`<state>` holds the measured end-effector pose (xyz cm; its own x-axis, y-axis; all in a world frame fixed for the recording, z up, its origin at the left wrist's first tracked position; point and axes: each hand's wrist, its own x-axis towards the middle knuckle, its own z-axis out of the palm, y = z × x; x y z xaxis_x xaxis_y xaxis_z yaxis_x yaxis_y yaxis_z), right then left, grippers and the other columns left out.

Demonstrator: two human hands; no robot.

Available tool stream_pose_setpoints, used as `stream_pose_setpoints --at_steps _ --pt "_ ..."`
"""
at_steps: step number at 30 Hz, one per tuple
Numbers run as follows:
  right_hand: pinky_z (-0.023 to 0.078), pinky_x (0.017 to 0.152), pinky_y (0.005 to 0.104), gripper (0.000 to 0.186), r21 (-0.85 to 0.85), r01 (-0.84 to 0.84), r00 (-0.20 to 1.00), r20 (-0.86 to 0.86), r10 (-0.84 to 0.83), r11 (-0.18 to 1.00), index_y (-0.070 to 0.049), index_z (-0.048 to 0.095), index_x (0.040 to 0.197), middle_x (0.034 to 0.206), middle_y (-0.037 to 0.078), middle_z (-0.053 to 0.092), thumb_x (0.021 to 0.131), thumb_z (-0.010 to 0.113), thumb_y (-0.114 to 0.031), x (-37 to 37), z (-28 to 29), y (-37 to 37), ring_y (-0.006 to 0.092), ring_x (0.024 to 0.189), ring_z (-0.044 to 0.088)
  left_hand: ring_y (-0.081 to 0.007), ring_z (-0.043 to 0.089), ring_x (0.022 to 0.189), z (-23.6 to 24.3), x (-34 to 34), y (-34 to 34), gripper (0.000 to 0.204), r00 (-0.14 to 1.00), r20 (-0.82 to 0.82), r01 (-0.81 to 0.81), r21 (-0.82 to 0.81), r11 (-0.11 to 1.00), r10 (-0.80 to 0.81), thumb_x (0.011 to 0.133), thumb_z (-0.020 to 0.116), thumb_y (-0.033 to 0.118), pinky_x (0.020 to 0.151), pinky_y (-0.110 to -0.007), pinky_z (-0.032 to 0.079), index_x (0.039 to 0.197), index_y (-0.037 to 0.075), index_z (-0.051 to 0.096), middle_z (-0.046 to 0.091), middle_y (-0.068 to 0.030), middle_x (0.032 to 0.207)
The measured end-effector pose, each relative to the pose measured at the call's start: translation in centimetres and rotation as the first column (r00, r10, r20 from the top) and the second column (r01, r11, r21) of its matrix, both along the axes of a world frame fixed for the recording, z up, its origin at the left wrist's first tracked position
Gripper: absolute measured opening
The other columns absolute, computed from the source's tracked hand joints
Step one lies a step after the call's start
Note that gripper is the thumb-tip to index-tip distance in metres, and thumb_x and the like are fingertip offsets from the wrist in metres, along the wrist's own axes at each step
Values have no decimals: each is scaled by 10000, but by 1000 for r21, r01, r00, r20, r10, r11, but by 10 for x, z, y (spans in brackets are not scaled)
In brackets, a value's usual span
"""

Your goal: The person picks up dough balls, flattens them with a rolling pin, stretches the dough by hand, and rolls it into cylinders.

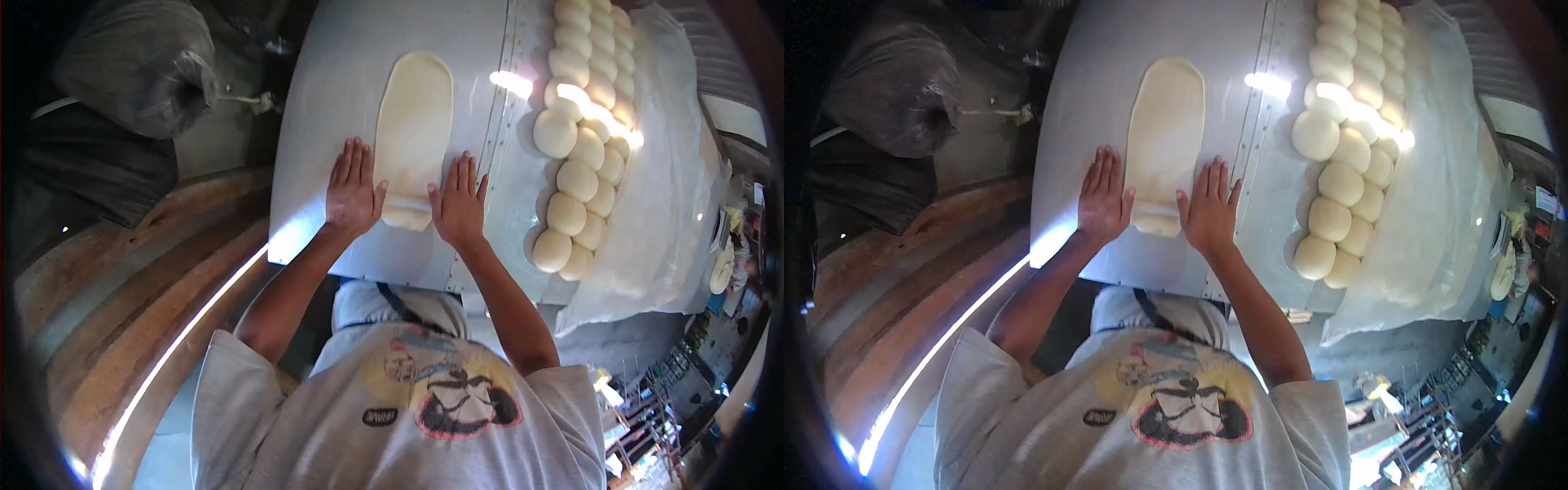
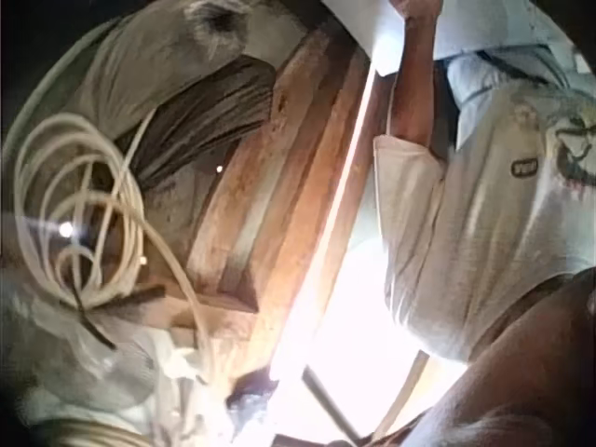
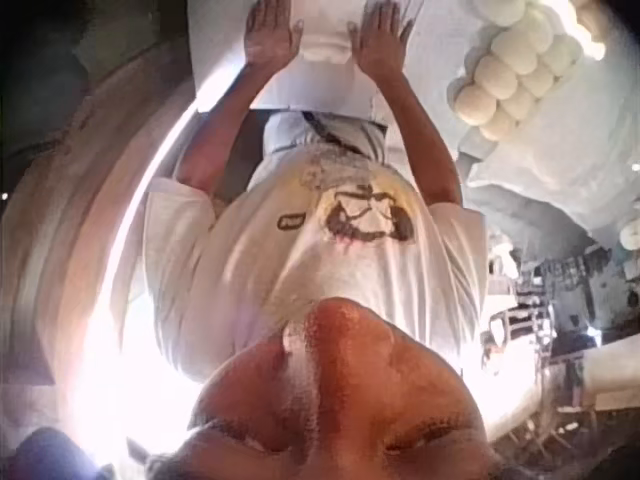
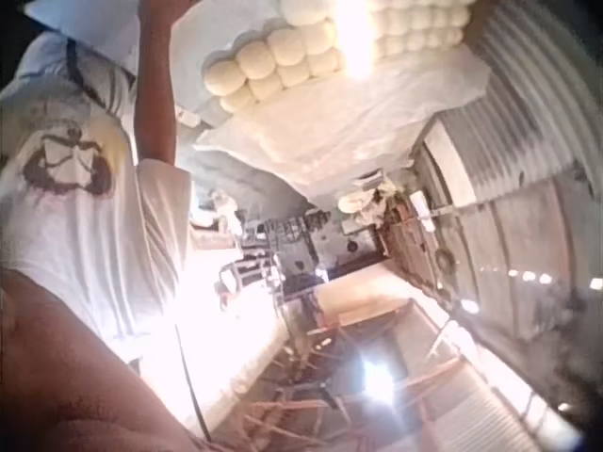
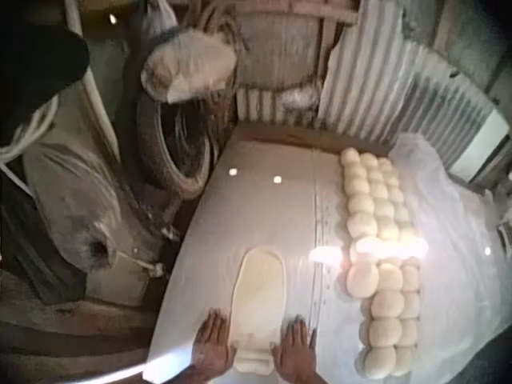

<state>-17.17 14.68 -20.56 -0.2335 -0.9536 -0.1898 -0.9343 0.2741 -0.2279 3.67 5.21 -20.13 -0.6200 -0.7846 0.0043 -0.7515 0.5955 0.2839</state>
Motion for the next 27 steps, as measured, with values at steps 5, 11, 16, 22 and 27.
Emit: stream_pose_setpoints --at_steps 5,11,16,22,27 --pt "190 1206 594 729 -132 -58 998 -15 56 990 116 395 1456 1574 269 340 972 530 -412 11 -20 33 399 1493 271 -411 346 1464 -27 4 30 682 1000 23 8 -35 999 -7 938 533 307 1194 -489 296 1449 -126 405 380 -317 1534" --pt "311 1142 559 548 -285 -197 980 -40 194 938 8 526 1387 1411 196 528 921 613 -267 22 -25 120 323 1344 481 -417 305 1482 -5 37 111 667 999 -35 16 51 999 -14 960 483 302 1192 -498 268 1484 -96 372 357 -283 1562" --pt "441 920 514 430 -151 374 916 -93 -390 915 -42 586 1329 1123 119 632 910 616 -134 -65 0 114 305 1074 597 -451 415 1360 35 24 86 513 930 -343 -146 -11 989 134 1003 485 214 1135 -515 327 1433 -61 436 462 -273 1447" --pt "457 1000 489 503 -78 449 878 -149 -456 890 -24 545 1372 1247 209 596 894 645 -141 -93 21 39 369 1205 548 -420 546 1210 -22 -8 -42 439 856 -483 -143 126 982 187 961 609 111 1050 -473 434 1365 -27 508 589 -251 1297" --pt "447 1044 492 506 -496 140 978 202 -43 857 7 522 1392 1282 237 584 908 629 -93 -75 -22 -169 409 1225 530 -406 522 1264 -34 -113 -175 540 856 -516 -16 57 998 43 941 636 94 1087 -459 424 1430 -33 445 565 -256 1346"
